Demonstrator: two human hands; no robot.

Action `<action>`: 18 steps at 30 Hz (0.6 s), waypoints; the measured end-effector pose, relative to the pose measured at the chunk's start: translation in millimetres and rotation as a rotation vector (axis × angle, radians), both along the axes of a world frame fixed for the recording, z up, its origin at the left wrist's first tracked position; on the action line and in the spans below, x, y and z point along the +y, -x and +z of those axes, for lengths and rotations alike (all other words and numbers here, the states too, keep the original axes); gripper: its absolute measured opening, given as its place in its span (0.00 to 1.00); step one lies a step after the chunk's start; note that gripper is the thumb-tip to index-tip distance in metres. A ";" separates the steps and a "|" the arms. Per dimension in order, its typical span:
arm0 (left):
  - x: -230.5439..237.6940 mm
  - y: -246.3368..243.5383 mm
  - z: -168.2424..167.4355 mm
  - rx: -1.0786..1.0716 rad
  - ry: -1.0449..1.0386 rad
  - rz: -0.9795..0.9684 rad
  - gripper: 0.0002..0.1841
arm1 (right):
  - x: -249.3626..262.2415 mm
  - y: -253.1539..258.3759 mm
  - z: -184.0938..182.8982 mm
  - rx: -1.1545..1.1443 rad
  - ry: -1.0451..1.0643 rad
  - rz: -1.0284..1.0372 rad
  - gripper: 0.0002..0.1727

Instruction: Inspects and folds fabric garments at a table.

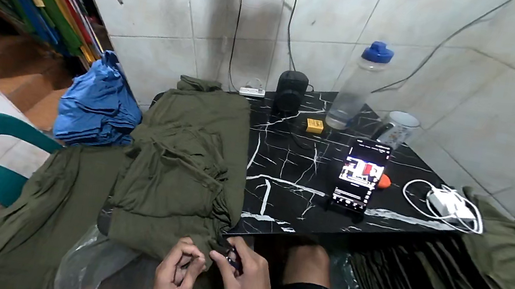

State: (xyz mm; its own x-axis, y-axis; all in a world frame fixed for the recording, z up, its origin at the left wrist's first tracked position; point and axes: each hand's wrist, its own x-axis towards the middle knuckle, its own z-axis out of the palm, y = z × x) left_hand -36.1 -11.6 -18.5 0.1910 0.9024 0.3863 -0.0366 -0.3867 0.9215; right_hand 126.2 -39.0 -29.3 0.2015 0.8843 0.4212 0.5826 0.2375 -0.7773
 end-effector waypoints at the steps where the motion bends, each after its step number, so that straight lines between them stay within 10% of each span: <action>1: -2.0 -1.1 2.7 -0.025 0.028 0.007 0.01 | 1.5 3.1 0.1 0.095 0.015 -0.034 0.23; 18: 4.9 24.5 1.5 0.416 -0.147 -0.068 0.11 | 6.8 1.6 -3.9 0.433 0.198 0.234 0.12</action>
